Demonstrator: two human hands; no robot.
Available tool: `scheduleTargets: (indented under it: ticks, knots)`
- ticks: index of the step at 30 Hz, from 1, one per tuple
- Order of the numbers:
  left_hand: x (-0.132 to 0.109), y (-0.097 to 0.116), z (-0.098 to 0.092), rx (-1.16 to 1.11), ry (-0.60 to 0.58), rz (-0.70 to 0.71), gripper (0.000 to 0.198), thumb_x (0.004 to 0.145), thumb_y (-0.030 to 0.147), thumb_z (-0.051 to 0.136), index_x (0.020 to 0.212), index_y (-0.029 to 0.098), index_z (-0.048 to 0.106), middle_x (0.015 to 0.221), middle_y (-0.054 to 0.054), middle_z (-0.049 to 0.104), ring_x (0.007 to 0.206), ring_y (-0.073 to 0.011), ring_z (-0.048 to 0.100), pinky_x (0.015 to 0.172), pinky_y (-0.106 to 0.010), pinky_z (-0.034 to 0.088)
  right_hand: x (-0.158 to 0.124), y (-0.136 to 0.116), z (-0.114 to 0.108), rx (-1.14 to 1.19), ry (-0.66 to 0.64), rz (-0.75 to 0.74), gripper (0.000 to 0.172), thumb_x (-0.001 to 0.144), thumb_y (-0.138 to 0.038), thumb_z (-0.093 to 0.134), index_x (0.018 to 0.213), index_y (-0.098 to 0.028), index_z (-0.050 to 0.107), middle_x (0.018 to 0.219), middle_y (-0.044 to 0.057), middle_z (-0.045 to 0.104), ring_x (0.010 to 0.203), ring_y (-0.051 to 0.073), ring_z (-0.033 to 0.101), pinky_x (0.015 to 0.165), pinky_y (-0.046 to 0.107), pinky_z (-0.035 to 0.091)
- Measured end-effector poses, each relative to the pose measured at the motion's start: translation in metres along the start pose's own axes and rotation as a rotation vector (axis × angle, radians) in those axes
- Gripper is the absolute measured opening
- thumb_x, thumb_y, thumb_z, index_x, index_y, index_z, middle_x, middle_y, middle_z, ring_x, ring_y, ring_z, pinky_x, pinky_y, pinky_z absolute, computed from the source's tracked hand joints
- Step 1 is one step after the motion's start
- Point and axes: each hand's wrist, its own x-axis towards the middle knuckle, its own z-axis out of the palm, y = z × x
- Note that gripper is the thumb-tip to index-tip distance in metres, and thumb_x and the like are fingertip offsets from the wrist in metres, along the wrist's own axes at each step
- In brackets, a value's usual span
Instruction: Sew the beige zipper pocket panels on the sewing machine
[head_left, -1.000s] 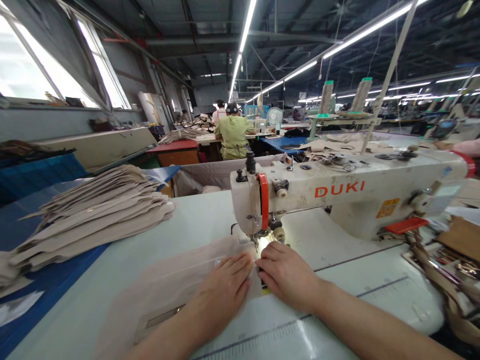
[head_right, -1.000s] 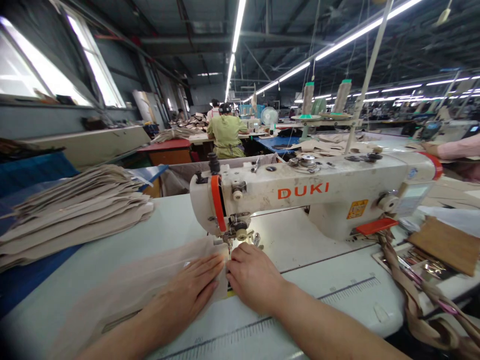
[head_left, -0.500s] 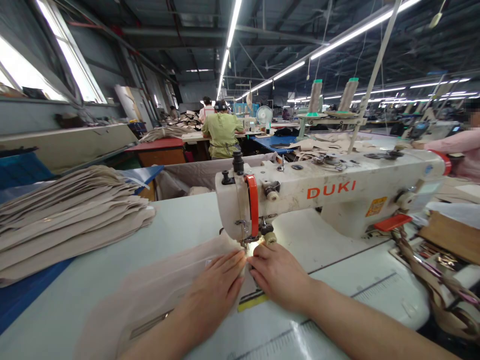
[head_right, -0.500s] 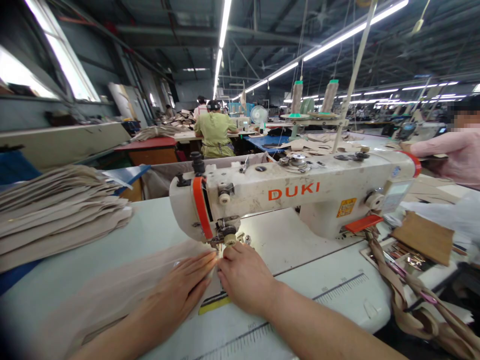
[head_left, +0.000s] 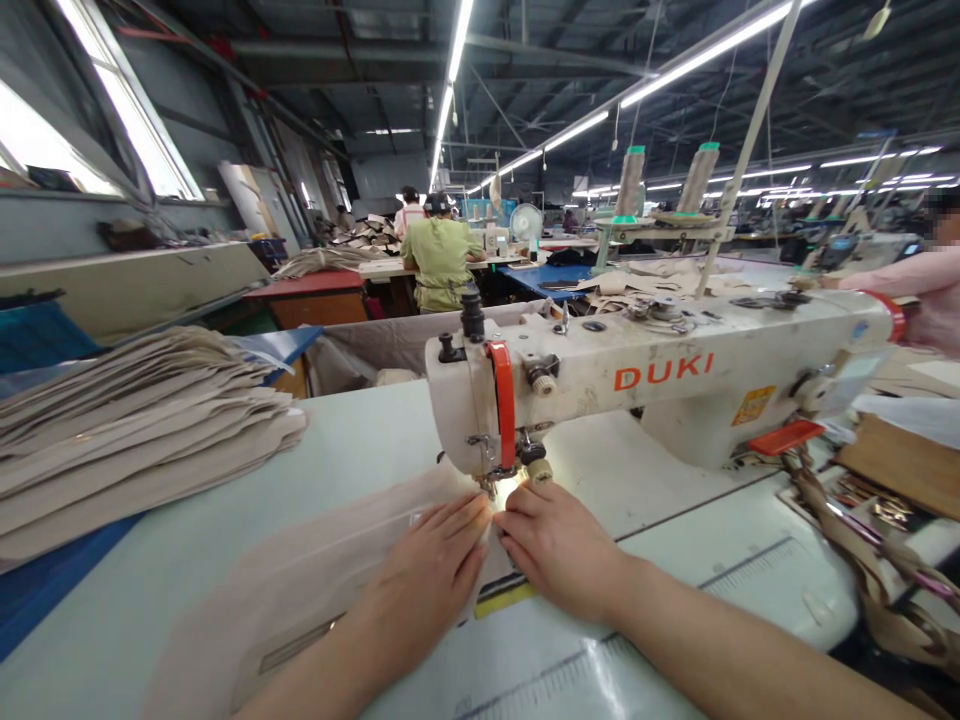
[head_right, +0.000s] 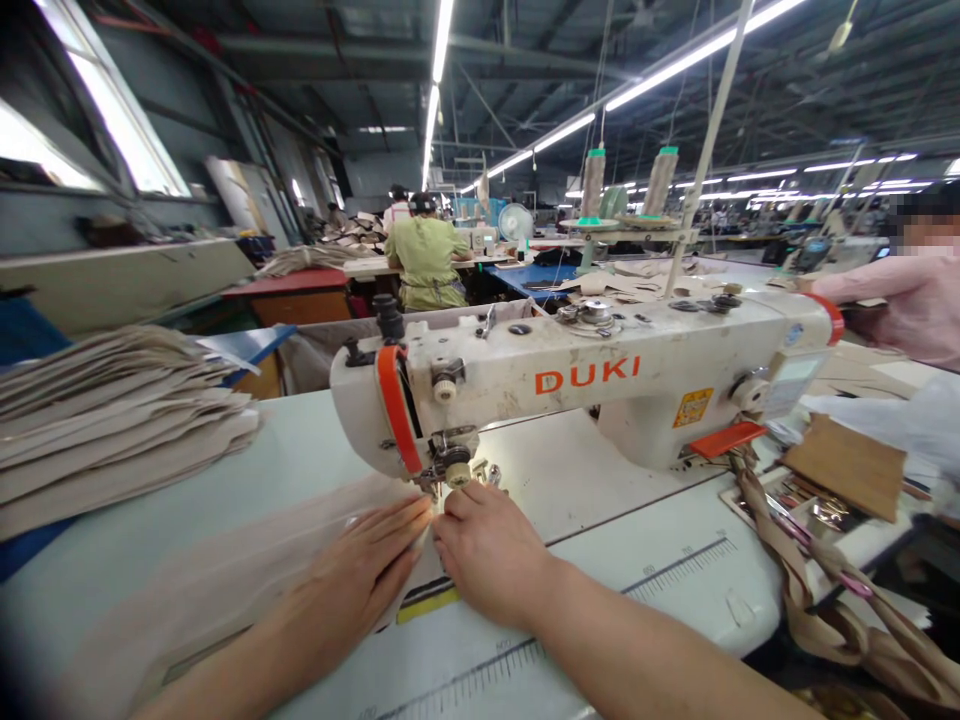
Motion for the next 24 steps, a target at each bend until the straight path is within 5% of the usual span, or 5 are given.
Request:
scheduleTargets:
  ticks: [19, 24]
  knots:
    - [0.017, -0.012, 0.000, 0.021, -0.113, -0.110, 0.036, 0.097, 0.025, 0.044, 0.123, 0.016, 0.066, 0.128, -0.012, 0.067, 0.121, -0.0280, 0.061, 0.106, -0.047, 0.048, 0.001, 0.002, 0.005, -0.053, 0.053, -0.030, 0.014, 0.095, -0.017, 0.056, 0.085, -0.016, 0.065, 0.088, 0.007, 0.063, 0.088, 0.022, 0.053, 0.080, 0.034, 0.044]
    - [0.000, -0.012, -0.005, 0.030, -0.124, -0.113, 0.039, 0.095, 0.023, 0.044, 0.128, 0.016, 0.063, 0.134, -0.012, 0.063, 0.124, -0.0276, 0.059, 0.105, -0.046, 0.049, -0.002, -0.002, 0.004, 0.002, 0.063, -0.066, 0.016, 0.094, -0.016, 0.056, 0.082, -0.016, 0.066, 0.085, 0.006, 0.065, 0.088, 0.022, 0.055, 0.080, 0.032, 0.045]
